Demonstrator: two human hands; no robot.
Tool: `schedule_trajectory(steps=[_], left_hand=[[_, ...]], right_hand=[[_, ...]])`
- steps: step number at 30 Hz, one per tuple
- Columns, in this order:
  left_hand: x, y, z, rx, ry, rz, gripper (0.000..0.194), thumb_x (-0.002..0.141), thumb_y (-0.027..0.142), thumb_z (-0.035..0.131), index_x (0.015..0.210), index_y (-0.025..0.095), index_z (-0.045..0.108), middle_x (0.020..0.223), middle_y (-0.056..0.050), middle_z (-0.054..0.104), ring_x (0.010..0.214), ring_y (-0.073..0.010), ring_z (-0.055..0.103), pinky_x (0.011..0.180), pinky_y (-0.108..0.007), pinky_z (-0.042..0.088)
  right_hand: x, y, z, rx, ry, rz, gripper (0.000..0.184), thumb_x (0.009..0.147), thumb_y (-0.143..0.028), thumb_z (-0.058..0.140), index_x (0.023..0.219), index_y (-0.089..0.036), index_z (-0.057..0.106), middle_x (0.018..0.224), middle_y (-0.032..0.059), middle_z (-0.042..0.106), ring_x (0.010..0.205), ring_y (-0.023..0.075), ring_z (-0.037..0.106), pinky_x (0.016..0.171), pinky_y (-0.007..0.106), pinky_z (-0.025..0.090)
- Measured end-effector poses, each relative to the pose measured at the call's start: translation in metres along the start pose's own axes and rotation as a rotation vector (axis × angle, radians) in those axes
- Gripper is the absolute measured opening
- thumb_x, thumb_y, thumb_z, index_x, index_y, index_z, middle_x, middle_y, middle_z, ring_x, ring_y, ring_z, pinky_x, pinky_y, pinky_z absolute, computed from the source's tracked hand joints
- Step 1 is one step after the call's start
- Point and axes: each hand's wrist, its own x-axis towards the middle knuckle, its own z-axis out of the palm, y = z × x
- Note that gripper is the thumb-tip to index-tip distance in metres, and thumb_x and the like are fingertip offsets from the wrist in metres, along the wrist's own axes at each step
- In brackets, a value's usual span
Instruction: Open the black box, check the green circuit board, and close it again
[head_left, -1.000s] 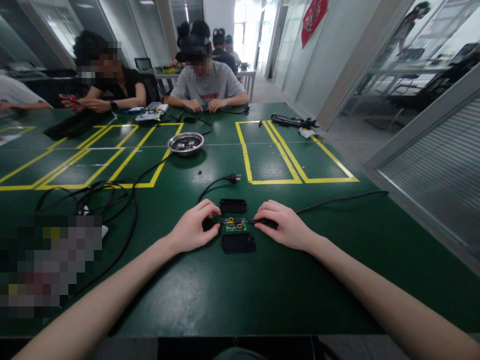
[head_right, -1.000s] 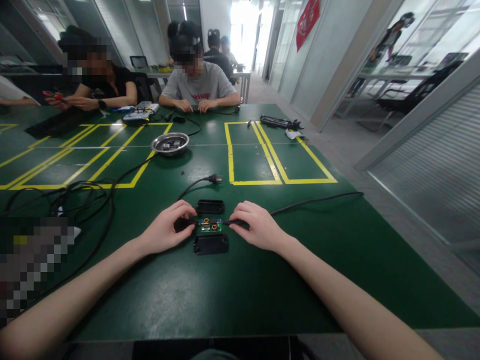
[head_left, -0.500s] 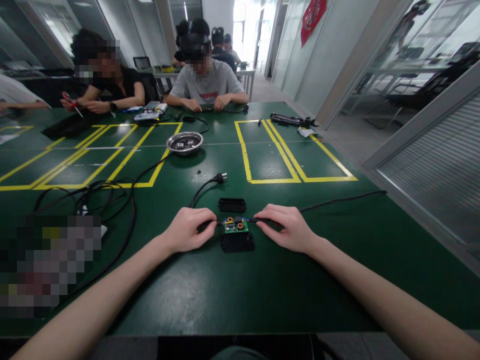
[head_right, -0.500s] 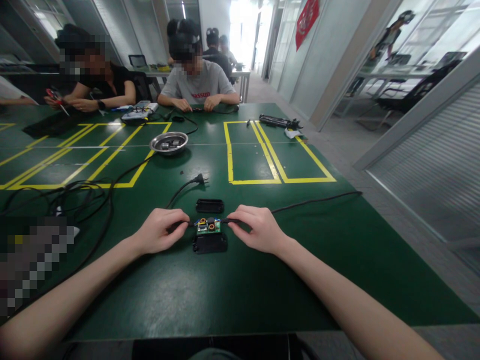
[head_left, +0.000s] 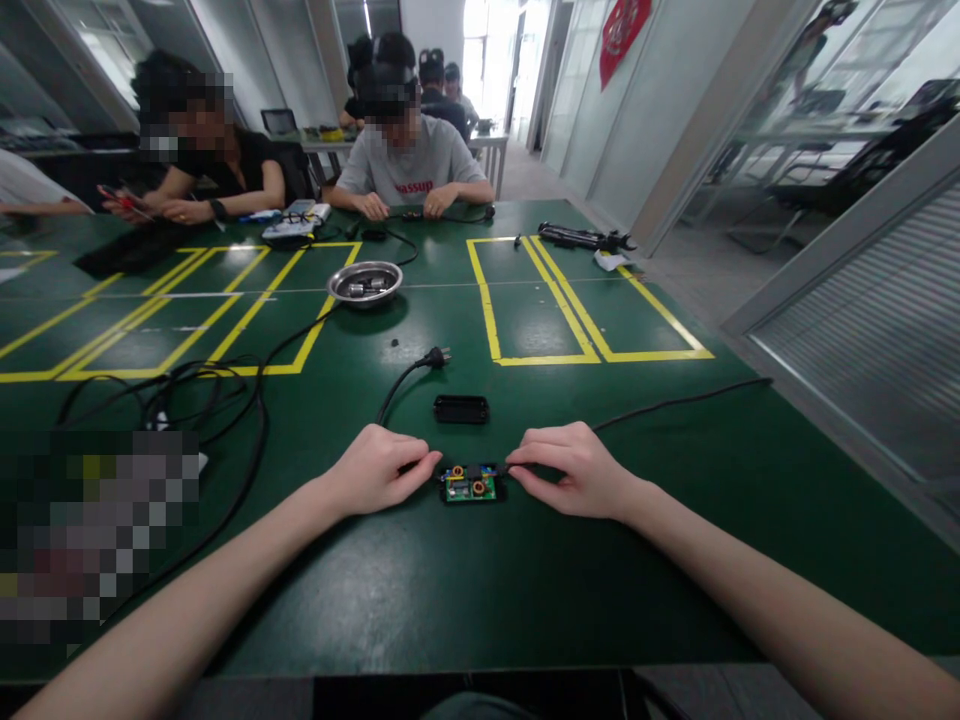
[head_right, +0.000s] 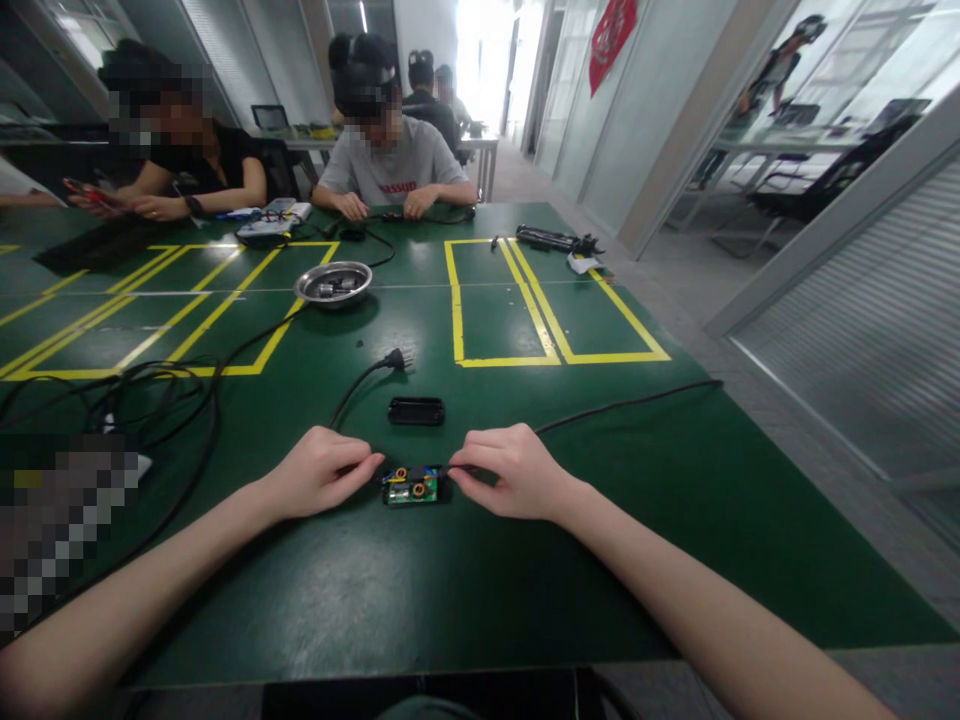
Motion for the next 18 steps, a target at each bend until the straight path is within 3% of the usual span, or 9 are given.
schedule_trajectory(steps=[18], left_hand=[[0.003, -0.007, 0.014, 0.08, 0.068, -0.177, 0.049, 0.108, 0.032, 0.042, 0.062, 0.019, 0.05, 0.055, 0.003, 0.052, 0.048, -0.01, 0.045, 0.052, -0.024, 0.03]], right_hand=[[-0.001, 0.007, 0.001, -0.07, -0.033, 0.186, 0.019, 0.101, -0.024, 0.057, 0.09, -0.019, 0.072, 0.081, 0.0041, 0.074, 0.069, 0.0147, 0.069, 0.062, 0.025, 0.05]])
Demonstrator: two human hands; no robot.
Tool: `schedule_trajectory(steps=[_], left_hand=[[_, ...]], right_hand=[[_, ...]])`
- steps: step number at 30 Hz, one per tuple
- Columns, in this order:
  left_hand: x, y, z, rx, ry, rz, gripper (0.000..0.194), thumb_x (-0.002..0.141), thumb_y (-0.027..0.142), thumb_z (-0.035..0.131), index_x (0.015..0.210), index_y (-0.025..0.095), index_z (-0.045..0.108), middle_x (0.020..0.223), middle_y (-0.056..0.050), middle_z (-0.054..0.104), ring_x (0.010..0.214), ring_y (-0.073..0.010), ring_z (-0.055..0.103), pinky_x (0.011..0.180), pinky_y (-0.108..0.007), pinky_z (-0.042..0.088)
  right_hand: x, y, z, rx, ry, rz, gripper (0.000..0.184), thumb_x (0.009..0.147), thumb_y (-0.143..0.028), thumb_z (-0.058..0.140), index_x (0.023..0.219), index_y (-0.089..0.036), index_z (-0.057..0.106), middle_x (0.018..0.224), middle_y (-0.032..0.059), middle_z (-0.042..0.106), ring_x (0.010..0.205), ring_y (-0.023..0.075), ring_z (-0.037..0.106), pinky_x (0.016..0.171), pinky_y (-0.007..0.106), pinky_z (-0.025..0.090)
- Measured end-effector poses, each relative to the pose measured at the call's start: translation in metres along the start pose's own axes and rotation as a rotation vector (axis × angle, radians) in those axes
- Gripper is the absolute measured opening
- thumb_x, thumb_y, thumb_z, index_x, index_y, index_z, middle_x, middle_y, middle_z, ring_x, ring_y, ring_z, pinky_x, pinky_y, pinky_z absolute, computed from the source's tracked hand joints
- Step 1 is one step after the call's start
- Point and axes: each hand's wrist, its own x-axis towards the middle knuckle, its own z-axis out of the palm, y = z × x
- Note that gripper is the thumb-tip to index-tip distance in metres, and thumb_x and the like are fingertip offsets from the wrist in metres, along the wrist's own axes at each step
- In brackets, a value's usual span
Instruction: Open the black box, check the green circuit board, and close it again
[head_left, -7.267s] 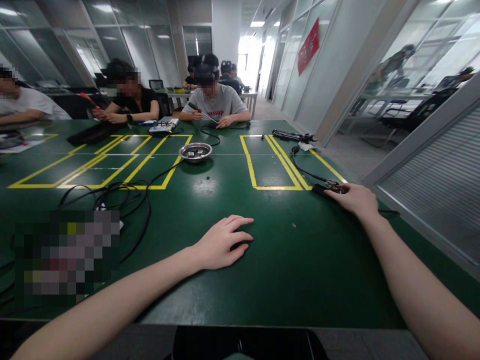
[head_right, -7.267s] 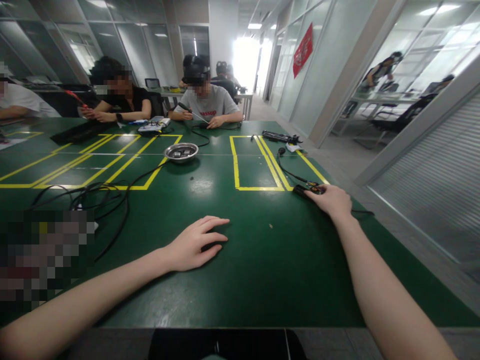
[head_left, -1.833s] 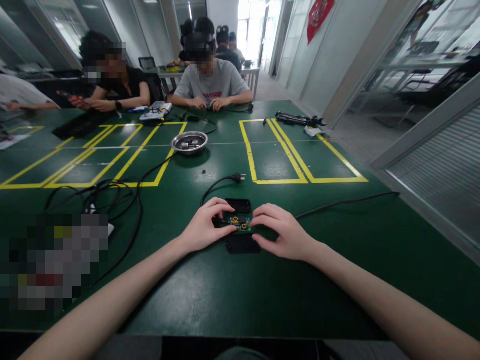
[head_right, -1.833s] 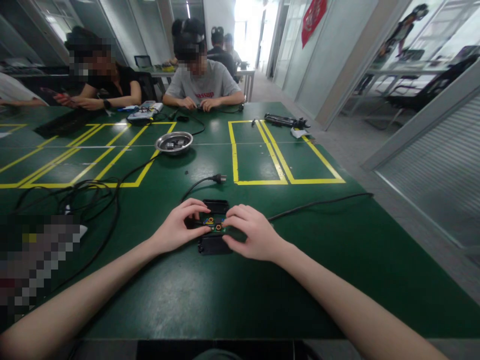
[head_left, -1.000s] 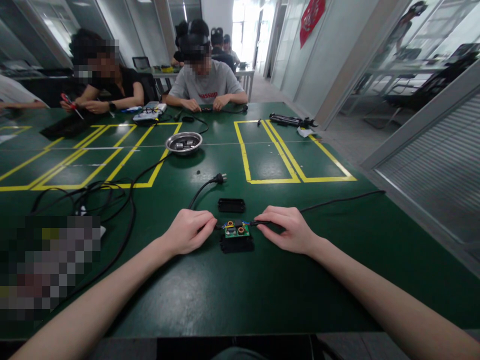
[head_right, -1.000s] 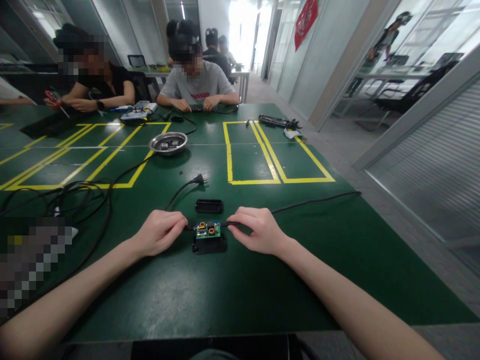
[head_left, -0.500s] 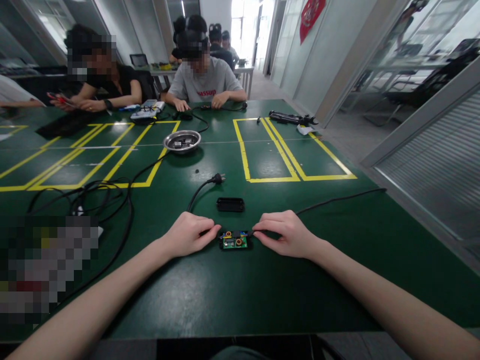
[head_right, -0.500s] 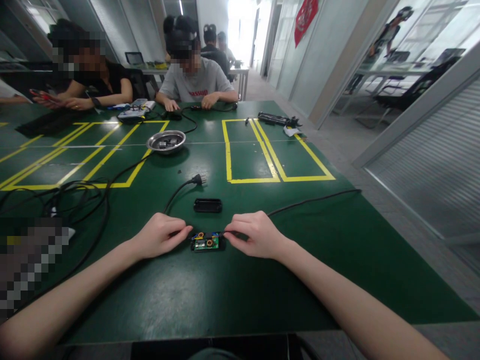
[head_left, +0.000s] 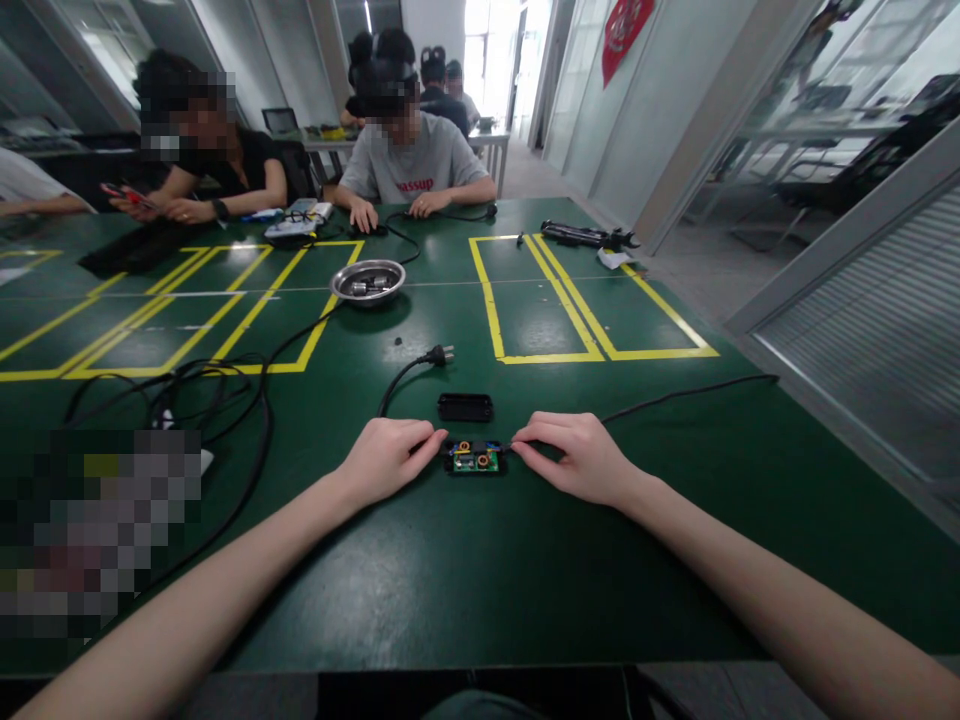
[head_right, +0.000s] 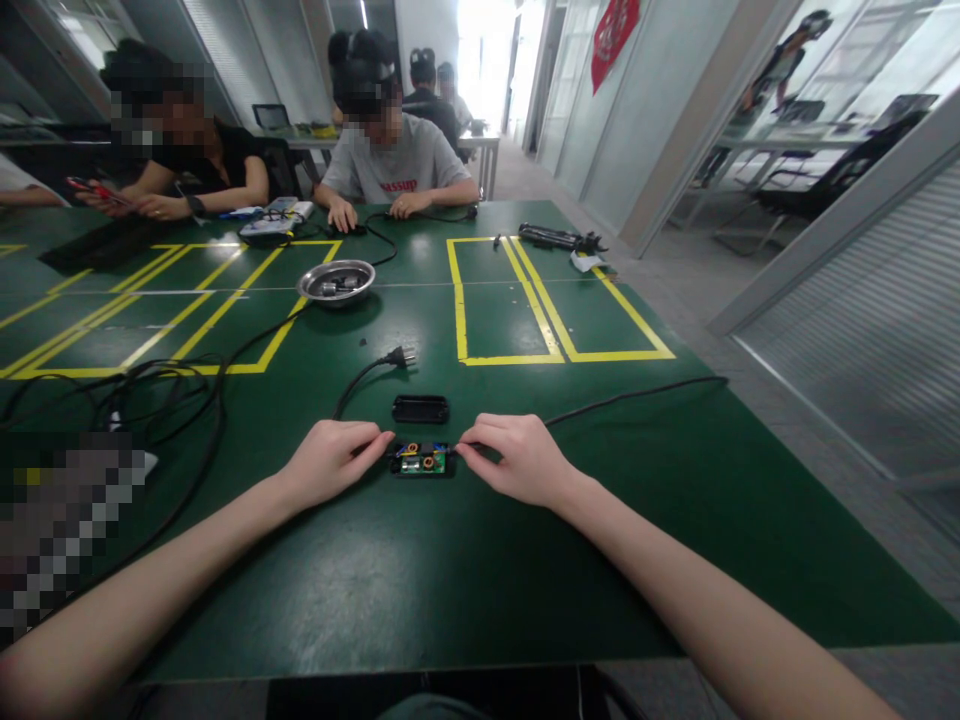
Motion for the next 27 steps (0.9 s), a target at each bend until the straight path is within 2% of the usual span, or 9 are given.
schedule_trajectory(steps=[5, 10, 15, 22, 27], left_hand=[[0.0, 0.0, 0.002, 0.017, -0.029, 0.02, 0.047, 0.109, 0.032, 0.041, 0.065, 0.019, 0.053, 0.059, 0.002, 0.055, 0.052, -0.0109, 0.05, 0.054, -0.024, 0.032], [0.0, 0.003, -0.001, 0.086, -0.031, 0.069, 0.047, 0.109, 0.032, 0.041, 0.067, 0.019, 0.056, 0.06, 0.001, 0.058, 0.054, -0.0123, 0.053, 0.054, -0.025, 0.032], [0.001, 0.006, -0.002, 0.149, 0.0, 0.094, 0.04, 0.107, 0.031, 0.045, 0.074, 0.018, 0.063, 0.07, -0.004, 0.065, 0.068, -0.0163, 0.06, 0.062, -0.027, 0.041], [0.001, 0.008, 0.001, 0.11, -0.017, -0.042, 0.034, 0.105, 0.029, 0.045, 0.079, 0.019, 0.064, 0.074, -0.002, 0.066, 0.065, -0.014, 0.059, 0.059, -0.025, 0.041], [0.002, 0.01, 0.004, 0.096, -0.007, -0.107, 0.032, 0.104, 0.03, 0.046, 0.079, 0.019, 0.063, 0.066, 0.001, 0.064, 0.058, -0.0135, 0.058, 0.057, -0.024, 0.038]], right_hand=[[0.0, 0.002, 0.001, 0.007, -0.056, 0.0, 0.022, 0.102, -0.022, 0.055, 0.086, -0.018, 0.07, 0.078, 0.0031, 0.072, 0.064, 0.0135, 0.064, 0.06, 0.025, 0.045], [0.003, -0.002, 0.003, -0.022, -0.1, 0.003, 0.026, 0.102, -0.02, 0.052, 0.079, -0.019, 0.065, 0.074, 0.0042, 0.068, 0.069, 0.0171, 0.061, 0.065, 0.03, 0.046], [0.004, -0.002, 0.005, -0.037, -0.127, 0.003, 0.028, 0.104, -0.022, 0.05, 0.081, -0.019, 0.066, 0.079, 0.0056, 0.069, 0.075, 0.0192, 0.06, 0.069, 0.032, 0.047], [0.005, -0.007, 0.016, -0.106, -0.1, 0.145, 0.033, 0.107, -0.026, 0.044, 0.083, -0.02, 0.066, 0.079, 0.0062, 0.068, 0.074, 0.019, 0.06, 0.067, 0.032, 0.046], [0.007, -0.01, 0.025, -0.212, -0.093, 0.25, 0.027, 0.105, -0.023, 0.047, 0.081, -0.021, 0.061, 0.073, 0.0041, 0.065, 0.068, 0.0183, 0.061, 0.063, 0.03, 0.041]])
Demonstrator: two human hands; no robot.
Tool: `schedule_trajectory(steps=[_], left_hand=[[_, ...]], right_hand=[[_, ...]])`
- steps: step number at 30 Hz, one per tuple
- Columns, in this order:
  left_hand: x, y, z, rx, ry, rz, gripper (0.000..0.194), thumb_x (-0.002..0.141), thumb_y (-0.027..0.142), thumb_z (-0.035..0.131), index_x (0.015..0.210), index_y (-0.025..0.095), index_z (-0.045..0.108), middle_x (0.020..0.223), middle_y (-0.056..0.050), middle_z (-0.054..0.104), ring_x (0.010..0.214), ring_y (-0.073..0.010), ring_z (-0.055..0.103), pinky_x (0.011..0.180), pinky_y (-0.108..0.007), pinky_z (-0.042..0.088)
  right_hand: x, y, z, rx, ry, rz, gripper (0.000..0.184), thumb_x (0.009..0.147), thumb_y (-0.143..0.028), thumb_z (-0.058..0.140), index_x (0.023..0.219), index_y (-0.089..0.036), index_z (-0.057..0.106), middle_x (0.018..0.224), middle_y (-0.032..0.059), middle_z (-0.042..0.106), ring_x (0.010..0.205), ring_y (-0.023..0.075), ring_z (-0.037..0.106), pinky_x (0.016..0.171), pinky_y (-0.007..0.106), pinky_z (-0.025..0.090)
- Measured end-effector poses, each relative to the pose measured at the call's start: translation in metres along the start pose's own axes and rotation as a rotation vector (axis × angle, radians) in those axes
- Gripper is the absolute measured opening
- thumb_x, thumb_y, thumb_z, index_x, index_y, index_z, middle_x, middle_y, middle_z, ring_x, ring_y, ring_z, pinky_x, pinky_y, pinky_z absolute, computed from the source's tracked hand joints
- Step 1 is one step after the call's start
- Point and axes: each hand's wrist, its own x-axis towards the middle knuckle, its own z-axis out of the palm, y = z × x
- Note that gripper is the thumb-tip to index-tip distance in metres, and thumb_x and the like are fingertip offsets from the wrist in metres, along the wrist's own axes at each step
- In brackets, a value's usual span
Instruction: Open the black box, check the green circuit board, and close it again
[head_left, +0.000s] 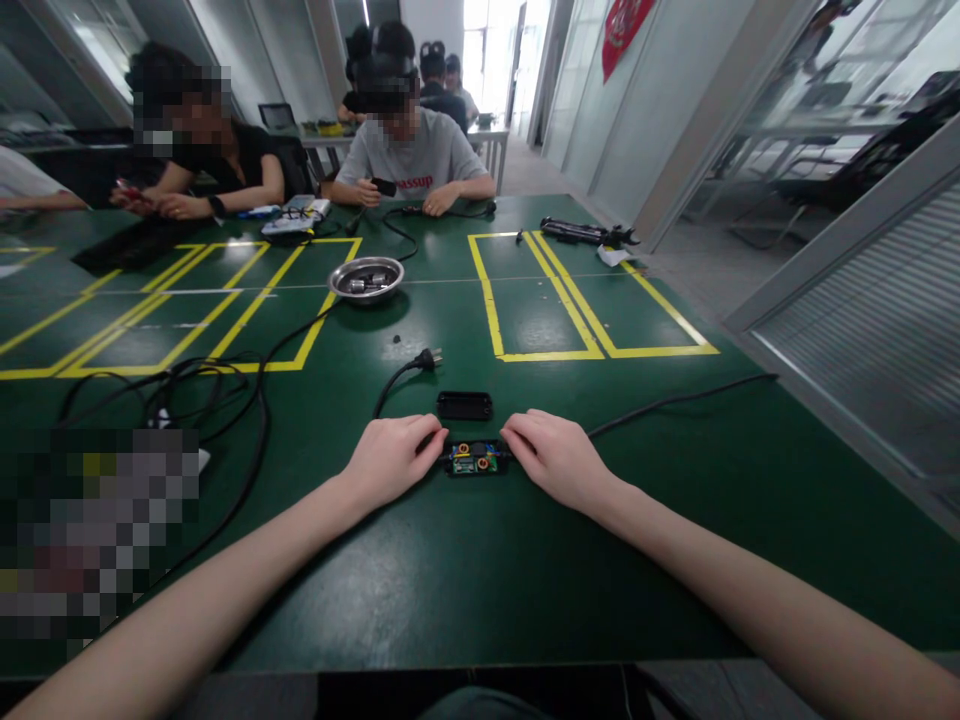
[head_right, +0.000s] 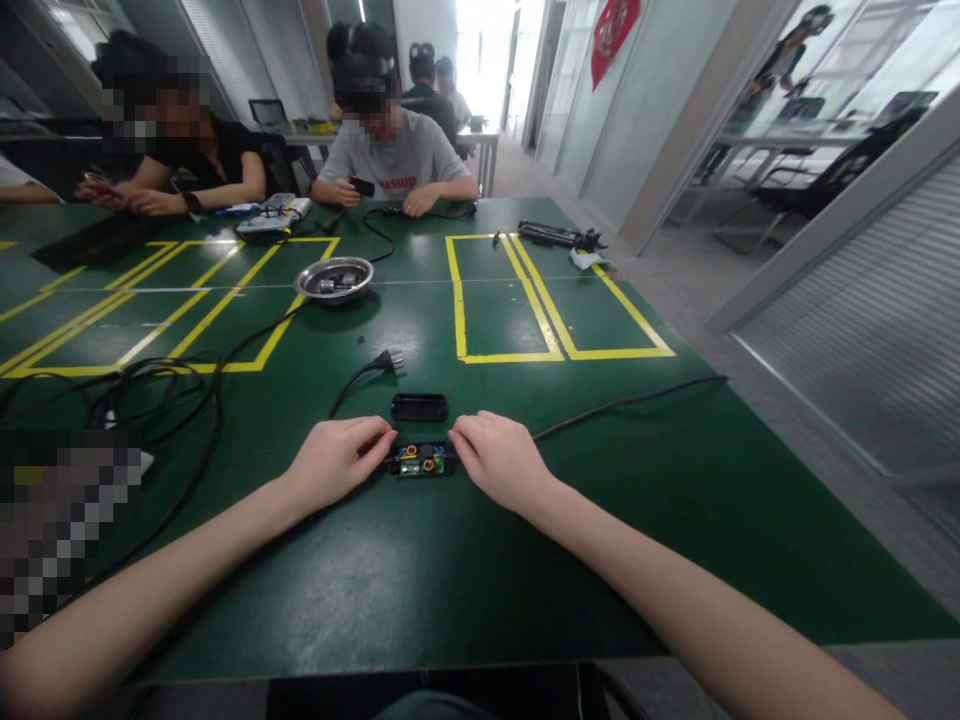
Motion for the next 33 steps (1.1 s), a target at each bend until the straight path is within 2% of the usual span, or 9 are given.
schedule_trajectory(steps=[6, 11, 14, 17, 20, 23, 25, 30, 33], left_hand=[[0.003, -0.003, -0.001, -0.002, 0.012, -0.057, 0.024, 0.1, 0.033, 0.053, 0.083, 0.021, 0.066, 0.058, 0.004, 0.06, 0.052, -0.0132, 0.055, 0.053, -0.024, 0.033], [0.005, -0.006, -0.003, -0.02, 0.007, -0.081, 0.02, 0.099, 0.035, 0.056, 0.088, 0.021, 0.066, 0.058, 0.005, 0.059, 0.05, -0.0127, 0.056, 0.052, -0.023, 0.032], [0.004, -0.005, -0.002, -0.023, 0.019, -0.08, 0.019, 0.1, 0.034, 0.057, 0.107, 0.022, 0.069, 0.064, 0.005, 0.064, 0.052, -0.0128, 0.058, 0.052, -0.023, 0.034], [0.003, -0.005, 0.001, 0.001, 0.023, -0.046, 0.029, 0.103, 0.032, 0.053, 0.127, 0.022, 0.066, 0.082, 0.0, 0.074, 0.061, -0.0144, 0.065, 0.056, -0.023, 0.041], [0.003, -0.007, 0.003, 0.021, 0.009, 0.026, 0.032, 0.107, 0.032, 0.046, 0.127, 0.021, 0.069, 0.099, -0.005, 0.077, 0.078, -0.0177, 0.071, 0.067, -0.025, 0.05], [0.002, -0.01, 0.001, -0.003, -0.02, 0.086, 0.035, 0.109, 0.034, 0.042, 0.123, 0.02, 0.07, 0.1, -0.006, 0.075, 0.083, -0.0175, 0.072, 0.071, -0.026, 0.053], [0.001, -0.01, -0.002, -0.043, -0.042, 0.13, 0.035, 0.109, 0.036, 0.043, 0.123, 0.021, 0.07, 0.1, -0.006, 0.073, 0.083, -0.0168, 0.071, 0.072, -0.025, 0.053], [-0.002, -0.01, -0.007, -0.095, -0.054, 0.262, 0.055, 0.091, 0.058, 0.069, 0.129, 0.018, 0.067, 0.107, -0.011, 0.069, 0.093, -0.024, 0.068, 0.083, -0.036, 0.057], [-0.002, -0.011, -0.005, -0.073, -0.026, 0.265, 0.05, 0.091, 0.055, 0.072, 0.124, 0.018, 0.069, 0.106, -0.011, 0.07, 0.094, -0.0243, 0.067, 0.085, -0.039, 0.057]], right_hand=[[0.004, 0.0, 0.0, -0.041, -0.027, 0.068, 0.021, 0.104, -0.024, 0.049, 0.087, -0.022, 0.06, 0.072, 0.0024, 0.065, 0.065, 0.0175, 0.062, 0.061, 0.028, 0.038], [0.006, 0.001, -0.004, -0.008, -0.068, 0.025, 0.01, 0.102, -0.022, 0.052, 0.099, -0.022, 0.061, 0.076, 0.0013, 0.068, 0.065, 0.0167, 0.063, 0.061, 0.026, 0.039], [0.007, 0.001, -0.002, -0.07, -0.065, -0.003, 0.009, 0.102, -0.021, 0.053, 0.102, -0.021, 0.063, 0.079, 0.0033, 0.069, 0.07, 0.0188, 0.065, 0.063, 0.028, 0.041], [0.007, 0.0, 0.0, -0.113, -0.039, -0.01, 0.011, 0.101, -0.021, 0.055, 0.106, -0.02, 0.066, 0.081, 0.0057, 0.068, 0.074, 0.021, 0.064, 0.066, 0.03, 0.044], [0.008, 0.001, 0.002, -0.106, 0.026, -0.057, 0.022, 0.1, -0.02, 0.056, 0.119, -0.02, 0.067, 0.096, 0.0102, 0.071, 0.09, 0.0257, 0.064, 0.078, 0.036, 0.051], [0.008, 0.004, 0.004, -0.109, 0.099, -0.073, 0.039, 0.1, -0.023, 0.057, 0.138, -0.02, 0.06, 0.128, 0.0161, 0.066, 0.113, 0.0317, 0.059, 0.093, 0.045, 0.052], [0.007, 0.007, 0.005, -0.091, 0.105, -0.07, 0.042, 0.101, -0.026, 0.056, 0.142, -0.02, 0.058, 0.138, 0.0168, 0.062, 0.121, 0.0332, 0.055, 0.096, 0.049, 0.051], [0.006, 0.012, 0.004, 0.066, 0.054, -0.084, 0.022, 0.103, -0.025, 0.057, 0.122, -0.021, 0.069, 0.122, 0.0116, 0.072, 0.114, 0.0288, 0.06, 0.093, 0.047, 0.049], [0.006, 0.013, 0.002, 0.187, 0.076, -0.08, 0.011, 0.101, -0.023, 0.061, 0.103, -0.022, 0.072, 0.11, 0.0094, 0.074, 0.108, 0.0265, 0.062, 0.091, 0.045, 0.05]])
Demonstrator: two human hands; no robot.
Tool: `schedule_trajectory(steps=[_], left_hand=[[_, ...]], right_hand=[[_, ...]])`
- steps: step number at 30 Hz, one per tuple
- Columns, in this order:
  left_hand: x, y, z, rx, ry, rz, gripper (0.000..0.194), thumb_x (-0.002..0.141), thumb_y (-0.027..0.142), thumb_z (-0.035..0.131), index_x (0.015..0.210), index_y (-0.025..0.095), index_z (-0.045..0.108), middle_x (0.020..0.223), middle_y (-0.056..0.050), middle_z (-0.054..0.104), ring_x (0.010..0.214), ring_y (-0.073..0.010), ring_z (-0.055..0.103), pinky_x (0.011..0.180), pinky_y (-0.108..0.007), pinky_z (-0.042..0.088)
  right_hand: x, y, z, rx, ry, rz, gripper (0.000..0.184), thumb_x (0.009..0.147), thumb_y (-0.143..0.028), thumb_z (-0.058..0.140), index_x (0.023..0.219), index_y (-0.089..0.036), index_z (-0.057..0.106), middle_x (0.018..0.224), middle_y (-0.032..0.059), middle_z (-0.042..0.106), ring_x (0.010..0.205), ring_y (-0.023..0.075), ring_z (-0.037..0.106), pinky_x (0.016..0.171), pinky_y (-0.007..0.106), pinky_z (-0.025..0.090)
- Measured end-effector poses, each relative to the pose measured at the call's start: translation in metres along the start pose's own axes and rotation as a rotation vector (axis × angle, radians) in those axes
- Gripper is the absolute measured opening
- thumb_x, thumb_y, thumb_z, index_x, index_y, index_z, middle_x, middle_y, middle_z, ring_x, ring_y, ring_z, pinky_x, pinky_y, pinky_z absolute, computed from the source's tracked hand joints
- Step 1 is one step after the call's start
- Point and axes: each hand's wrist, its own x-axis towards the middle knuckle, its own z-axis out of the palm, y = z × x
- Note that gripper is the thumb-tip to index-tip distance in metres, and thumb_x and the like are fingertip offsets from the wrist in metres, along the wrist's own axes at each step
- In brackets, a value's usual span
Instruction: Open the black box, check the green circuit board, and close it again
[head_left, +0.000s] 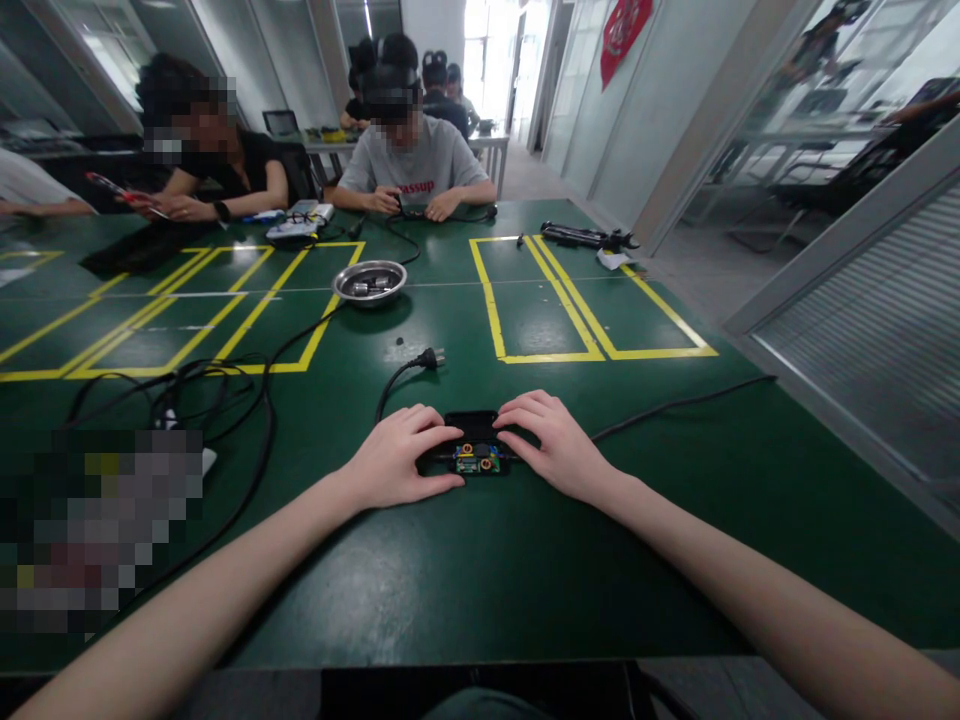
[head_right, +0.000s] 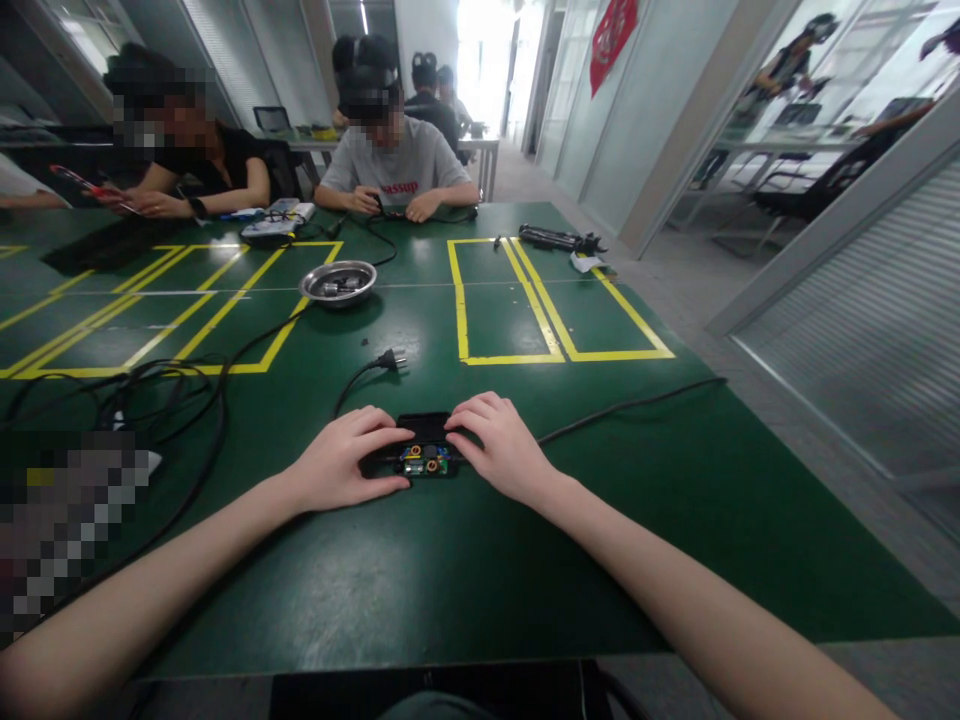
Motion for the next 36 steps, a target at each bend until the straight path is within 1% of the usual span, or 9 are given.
schedule_trajectory(steps=[8, 11, 14, 17, 20, 22, 25, 29, 36], left_hand=[[0.001, 0.002, 0.001, -0.022, 0.063, 0.055, 0.041, 0.092, 0.049, 0.072, 0.117, 0.016, 0.07, 0.108, -0.011, 0.072, 0.095, -0.0242, 0.069, 0.082, -0.038, 0.058], [0.001, 0.002, 0.0, -0.045, 0.074, 0.061, 0.037, 0.092, 0.048, 0.073, 0.112, 0.016, 0.07, 0.107, -0.011, 0.072, 0.094, -0.0235, 0.07, 0.082, -0.037, 0.059], [0.001, 0.002, 0.0, -0.065, 0.076, 0.076, 0.035, 0.093, 0.047, 0.072, 0.112, 0.017, 0.07, 0.108, -0.011, 0.072, 0.095, -0.0228, 0.07, 0.08, -0.035, 0.059], [0.001, 0.001, 0.0, -0.087, 0.077, 0.086, 0.034, 0.093, 0.045, 0.073, 0.112, 0.017, 0.068, 0.108, -0.011, 0.073, 0.096, -0.0228, 0.07, 0.081, -0.035, 0.059], [0.001, 0.001, 0.0, -0.098, 0.059, 0.013, 0.037, 0.089, 0.046, 0.077, 0.108, 0.017, 0.064, 0.102, -0.009, 0.073, 0.093, -0.0234, 0.071, 0.081, -0.036, 0.059], [0.001, 0.001, 0.0, -0.092, 0.059, -0.064, 0.045, 0.083, 0.05, 0.082, 0.107, 0.018, 0.062, 0.099, -0.007, 0.073, 0.089, -0.0239, 0.071, 0.08, -0.037, 0.059], [0.001, 0.001, 0.0, -0.107, 0.058, -0.098, 0.056, 0.078, 0.051, 0.086, 0.116, 0.018, 0.06, 0.106, -0.008, 0.073, 0.092, -0.025, 0.072, 0.082, -0.038, 0.059], [0.0, 0.001, 0.0, -0.135, 0.038, -0.053, 0.067, 0.082, 0.045, 0.084, 0.135, 0.018, 0.054, 0.121, -0.011, 0.072, 0.104, -0.0266, 0.072, 0.092, -0.04, 0.059], [0.0, 0.0, -0.001, -0.167, 0.018, -0.032, 0.065, 0.088, 0.045, 0.079, 0.141, 0.018, 0.053, 0.115, -0.011, 0.072, 0.103, -0.0262, 0.071, 0.091, -0.04, 0.059]], right_hand=[[-0.002, -0.002, -0.007, 0.296, 0.066, 0.06, 0.008, 0.095, -0.018, 0.065, 0.09, -0.022, 0.068, 0.101, 0.0068, 0.069, 0.097, 0.0228, 0.067, 0.088, 0.042, 0.057], [-0.003, -0.004, -0.007, 0.4, 0.067, 0.093, 0.007, 0.092, -0.017, 0.065, 0.097, -0.022, 0.067, 0.099, 0.0058, 0.067, 0.092, 0.0214, 0.067, 0.084, 0.04, 0.059], [-0.002, -0.004, -0.005, 0.509, 0.099, 0.175, 0.022, 0.088, -0.018, 0.068, 0.109, -0.022, 0.065, 0.108, 0.0066, 0.067, 0.092, 0.0202, 0.069, 0.085, 0.039, 0.061], [-0.001, -0.003, -0.005, 0.531, 0.043, 0.243, 0.033, 0.086, -0.017, 0.067, 0.119, -0.022, 0.067, 0.105, 0.0055, 0.071, 0.088, 0.0191, 0.069, 0.084, 0.039, 0.061], [-0.002, -0.006, -0.005, 0.526, 0.015, 0.245, 0.025, 0.087, -0.019, 0.067, 0.111, -0.021, 0.074, 0.094, 0.0038, 0.073, 0.085, 0.0189, 0.069, 0.082, 0.037, 0.062], [-0.002, -0.01, -0.005, 0.586, 0.059, 0.248, 0.021, 0.088, -0.021, 0.066, 0.107, -0.021, 0.075, 0.099, 0.005, 0.074, 0.089, 0.0192, 0.071, 0.079, 0.035, 0.064], [-0.003, -0.016, -0.004, 0.678, 0.08, 0.247, 0.02, 0.087, -0.021, 0.065, 0.105, -0.021, 0.075, 0.106, 0.0059, 0.073, 0.095, 0.0196, 0.074, 0.078, 0.032, 0.067], [-0.004, -0.016, -0.002, 0.726, 0.07, 0.264, 0.019, 0.085, -0.02, 0.067, 0.103, -0.021, 0.074, 0.103, 0.0046, 0.075, 0.096, 0.0196, 0.075, 0.088, 0.036, 0.067], [-0.003, -0.014, -0.003, 0.742, 0.07, 0.269, 0.018, 0.085, -0.021, 0.069, 0.102, -0.022, 0.074, 0.103, 0.004, 0.075, 0.097, 0.0198, 0.075, 0.091, 0.038, 0.066]])
